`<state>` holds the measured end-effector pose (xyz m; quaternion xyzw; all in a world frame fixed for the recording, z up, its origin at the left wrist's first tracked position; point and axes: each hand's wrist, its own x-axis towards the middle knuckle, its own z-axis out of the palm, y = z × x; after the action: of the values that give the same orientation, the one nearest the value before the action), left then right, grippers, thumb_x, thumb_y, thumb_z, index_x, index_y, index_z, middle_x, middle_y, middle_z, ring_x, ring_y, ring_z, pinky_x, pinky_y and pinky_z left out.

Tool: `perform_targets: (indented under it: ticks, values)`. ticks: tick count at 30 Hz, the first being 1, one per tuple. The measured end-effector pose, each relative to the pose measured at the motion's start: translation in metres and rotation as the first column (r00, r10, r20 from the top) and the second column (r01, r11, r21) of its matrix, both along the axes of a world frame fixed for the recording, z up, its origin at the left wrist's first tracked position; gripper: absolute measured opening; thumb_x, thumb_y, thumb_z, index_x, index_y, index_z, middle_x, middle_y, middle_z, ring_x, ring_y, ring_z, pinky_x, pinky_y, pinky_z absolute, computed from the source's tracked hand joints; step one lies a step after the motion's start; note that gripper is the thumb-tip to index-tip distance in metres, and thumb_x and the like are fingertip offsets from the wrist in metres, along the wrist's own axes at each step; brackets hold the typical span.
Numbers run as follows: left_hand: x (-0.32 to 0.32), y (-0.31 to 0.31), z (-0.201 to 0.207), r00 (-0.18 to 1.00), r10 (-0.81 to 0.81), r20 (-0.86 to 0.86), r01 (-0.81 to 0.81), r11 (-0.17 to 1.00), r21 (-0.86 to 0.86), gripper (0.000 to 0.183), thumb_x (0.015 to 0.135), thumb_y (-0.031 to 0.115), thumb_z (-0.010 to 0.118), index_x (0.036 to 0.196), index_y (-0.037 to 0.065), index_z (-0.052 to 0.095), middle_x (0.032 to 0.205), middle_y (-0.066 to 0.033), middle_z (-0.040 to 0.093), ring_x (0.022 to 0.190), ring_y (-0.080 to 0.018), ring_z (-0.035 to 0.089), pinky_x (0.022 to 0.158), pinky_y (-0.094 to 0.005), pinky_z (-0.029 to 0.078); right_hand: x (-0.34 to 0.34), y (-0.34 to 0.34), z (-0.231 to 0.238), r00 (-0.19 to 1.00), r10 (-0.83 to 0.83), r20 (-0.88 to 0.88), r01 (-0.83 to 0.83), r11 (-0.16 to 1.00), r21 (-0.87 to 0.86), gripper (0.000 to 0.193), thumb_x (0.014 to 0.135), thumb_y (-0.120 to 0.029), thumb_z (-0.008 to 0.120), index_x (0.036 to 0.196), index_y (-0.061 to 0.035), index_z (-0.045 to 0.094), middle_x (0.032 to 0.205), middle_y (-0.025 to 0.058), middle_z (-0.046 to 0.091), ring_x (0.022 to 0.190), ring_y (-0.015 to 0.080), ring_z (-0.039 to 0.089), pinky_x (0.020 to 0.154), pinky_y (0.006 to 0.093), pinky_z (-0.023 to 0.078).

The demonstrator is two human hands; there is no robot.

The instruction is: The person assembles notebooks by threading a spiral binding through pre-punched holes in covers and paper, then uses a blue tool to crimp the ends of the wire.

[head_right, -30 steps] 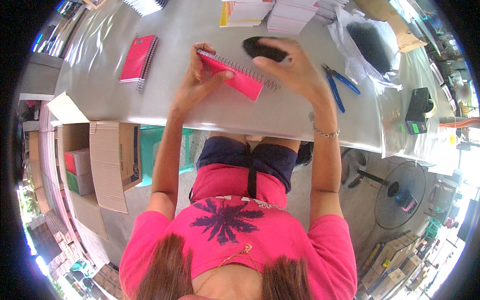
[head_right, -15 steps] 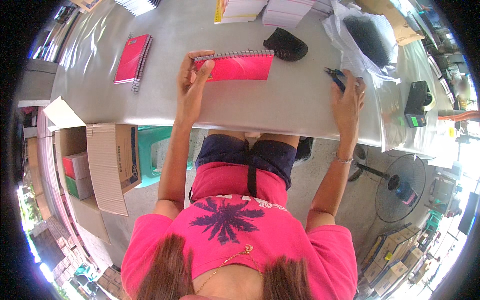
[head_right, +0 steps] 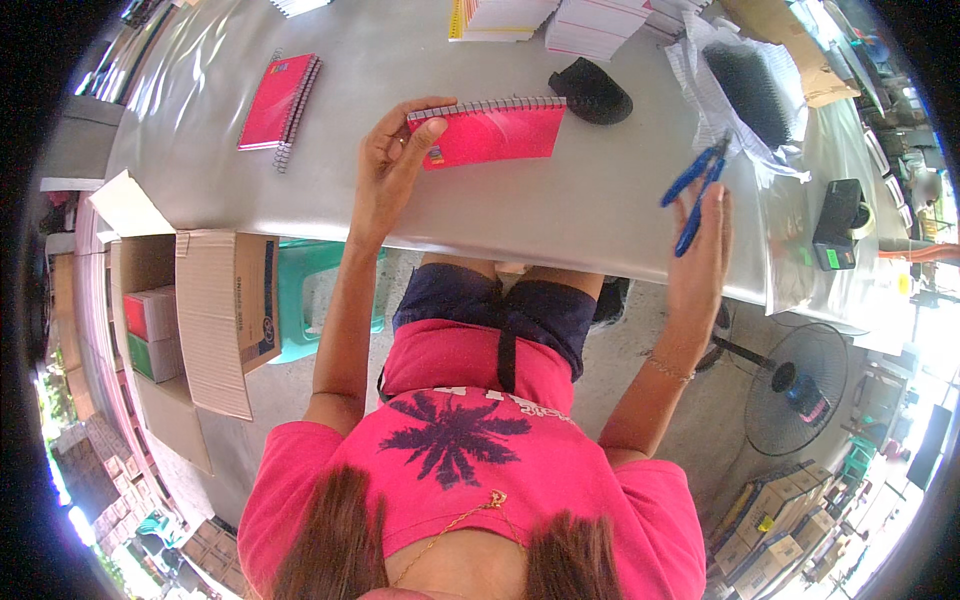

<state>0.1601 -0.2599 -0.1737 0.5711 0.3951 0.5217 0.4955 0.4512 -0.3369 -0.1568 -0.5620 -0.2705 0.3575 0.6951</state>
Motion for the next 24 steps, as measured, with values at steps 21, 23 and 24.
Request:
perform_targets:
  ticks: [21, 23, 24]
  values:
    - [-0.004, -0.011, 0.003, 0.989, 0.049, -0.136, -0.040, 0.997, 0.067, 0.024, 0.097, 0.002, 0.054, 0.118, 0.001, 0.065, 0.100, -0.0035, 0.071, 0.093, -0.0093, 0.065, 0.081, -0.0250, 0.053, -0.147, 0.012, 0.001, 0.404, 0.207, 0.891, -0.408, 0.912, -0.027, 0.047, 0.072, -0.016, 0.079, 0.115, -0.0073, 0.062, 0.102, 0.0118, 0.065, 0.090, 0.0316, 0.064, 0.076, 0.0398, 0.052]
    - [-0.004, -0.012, 0.002, 0.982, 0.081, -0.170, -0.063, 0.992, 0.107, 0.025, 0.096, -0.001, 0.053, 0.118, 0.001, 0.065, 0.099, -0.0057, 0.072, 0.092, -0.0102, 0.066, 0.079, -0.0253, 0.053, -0.148, 0.010, 0.003, 0.442, 0.283, 0.851, -0.431, 0.899, -0.076, 0.044, 0.076, -0.018, 0.076, 0.115, -0.0060, 0.062, 0.099, 0.0126, 0.065, 0.086, 0.0307, 0.066, 0.072, 0.0380, 0.053]
    - [-0.005, -0.012, -0.001, 0.974, 0.107, -0.198, -0.082, 0.988, 0.132, 0.026, 0.095, -0.002, 0.052, 0.118, 0.001, 0.065, 0.098, -0.0072, 0.073, 0.092, -0.0108, 0.067, 0.078, -0.0254, 0.053, -0.149, 0.008, 0.007, 0.469, 0.347, 0.812, -0.454, 0.883, -0.115, 0.041, 0.080, -0.021, 0.074, 0.115, -0.0050, 0.061, 0.097, 0.0126, 0.066, 0.084, 0.0294, 0.067, 0.069, 0.0370, 0.054]
